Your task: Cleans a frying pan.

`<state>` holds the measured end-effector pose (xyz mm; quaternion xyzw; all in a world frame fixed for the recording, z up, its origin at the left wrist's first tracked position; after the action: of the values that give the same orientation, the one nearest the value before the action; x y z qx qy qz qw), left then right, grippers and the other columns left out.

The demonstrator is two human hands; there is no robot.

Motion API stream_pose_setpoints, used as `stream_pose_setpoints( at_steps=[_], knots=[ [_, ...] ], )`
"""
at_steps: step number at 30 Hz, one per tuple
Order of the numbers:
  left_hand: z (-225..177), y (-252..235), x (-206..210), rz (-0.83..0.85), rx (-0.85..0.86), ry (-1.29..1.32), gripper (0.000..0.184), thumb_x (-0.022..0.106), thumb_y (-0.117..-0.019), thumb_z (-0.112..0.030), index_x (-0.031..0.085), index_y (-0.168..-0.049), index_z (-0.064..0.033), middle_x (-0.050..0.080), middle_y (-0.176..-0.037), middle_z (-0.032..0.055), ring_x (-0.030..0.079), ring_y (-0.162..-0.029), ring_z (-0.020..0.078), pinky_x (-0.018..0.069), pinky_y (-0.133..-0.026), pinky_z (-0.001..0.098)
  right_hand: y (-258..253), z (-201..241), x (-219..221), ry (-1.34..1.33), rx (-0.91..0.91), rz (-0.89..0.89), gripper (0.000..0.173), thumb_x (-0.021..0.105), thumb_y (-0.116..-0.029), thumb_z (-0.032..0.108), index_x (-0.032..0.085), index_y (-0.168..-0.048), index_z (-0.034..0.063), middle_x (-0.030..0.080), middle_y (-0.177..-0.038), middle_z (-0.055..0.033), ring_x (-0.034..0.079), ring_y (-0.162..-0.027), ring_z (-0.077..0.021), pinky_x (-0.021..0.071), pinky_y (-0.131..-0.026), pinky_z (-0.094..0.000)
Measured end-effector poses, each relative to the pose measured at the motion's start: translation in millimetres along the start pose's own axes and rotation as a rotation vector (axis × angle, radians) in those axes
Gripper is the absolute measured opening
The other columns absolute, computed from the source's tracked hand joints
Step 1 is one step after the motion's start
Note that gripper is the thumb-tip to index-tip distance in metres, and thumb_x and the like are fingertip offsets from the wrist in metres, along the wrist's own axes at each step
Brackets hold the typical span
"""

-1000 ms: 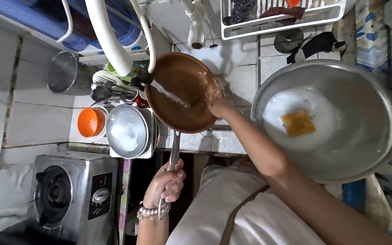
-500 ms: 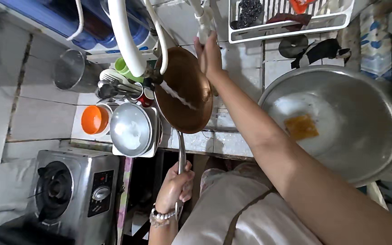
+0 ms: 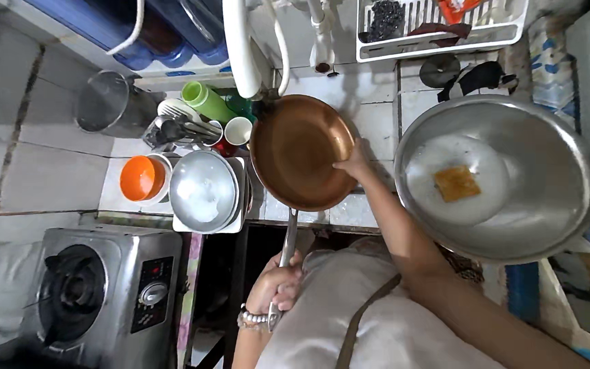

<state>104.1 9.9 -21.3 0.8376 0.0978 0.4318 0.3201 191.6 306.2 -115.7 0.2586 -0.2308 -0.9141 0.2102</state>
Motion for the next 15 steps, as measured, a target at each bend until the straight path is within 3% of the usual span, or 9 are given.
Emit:
stream_pose_setpoints(
  at_steps=[4,8,11,15],
  knots=[
    [17.8,0.2,-23.1,-0.003,-0.029,-0.047,0.022,0.056,-0.0807,0.003,0.064,-0.093,-0.0132,0.050,-0.050,-0.0082,0.047,-0.036,-0.0018,0.0405,-0.034,0.0132,14.2,-8.5,-21.0,0.161,0.068,-0.147,0.092,0.089,-0.0770,0.006,0.033,-0.148,-0.0088,0.041,-0.150,-0.0347,0.049,-0.135,-0.0480,0.0451,-0.109,-0.0581],
    [25.6,1.2,-41.9,-0.004,-0.064,-0.019,0.023,0.056,-0.0772,0.004,0.064,-0.091,-0.0126,0.049,-0.048,-0.0083,0.046,-0.035,-0.0018,0.0384,-0.034,0.0127,27.5,-14.8,-21.7,0.269,0.110,-0.171,0.099,0.092,-0.0744,0.009,0.030,-0.149,-0.0113,0.038,-0.151,-0.0366,0.047,-0.137,-0.0489,0.0447,-0.110,-0.0568],
    [32.1,1.5,-54.9,0.051,-0.108,0.006,0.021,0.060,-0.0790,0.003,0.064,-0.094,-0.0120,0.048,-0.048,-0.0071,0.048,-0.035,-0.0004,0.0407,-0.034,0.0141,39.7,-22.9,-17.1,0.224,0.065,-0.229,0.103,0.095,-0.0699,0.008,0.029,-0.147,-0.0096,0.040,-0.146,-0.0392,0.051,-0.130,-0.0543,0.0487,-0.101,-0.0640],
    [34.7,0.3,-67.5,0.067,-0.138,-0.002,0.022,0.058,-0.0792,0.003,0.063,-0.093,-0.0127,0.049,-0.049,-0.0065,0.047,-0.035,-0.0002,0.0395,-0.033,0.0141,44.4,-30.2,-9.6,0.242,0.124,-0.247,0.114,0.100,-0.0631,0.016,0.028,-0.149,-0.0063,0.043,-0.143,-0.0393,0.053,-0.127,-0.0548,0.0512,-0.096,-0.0650]
  ],
)
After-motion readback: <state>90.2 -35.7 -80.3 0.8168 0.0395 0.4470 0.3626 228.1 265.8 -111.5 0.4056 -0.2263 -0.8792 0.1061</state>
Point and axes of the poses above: each hand's wrist, its own y-axis away from the middle knuckle, its own x-axis out of the palm, z = x × y, the point moved 9 cm from there along -y, towards the middle knuckle
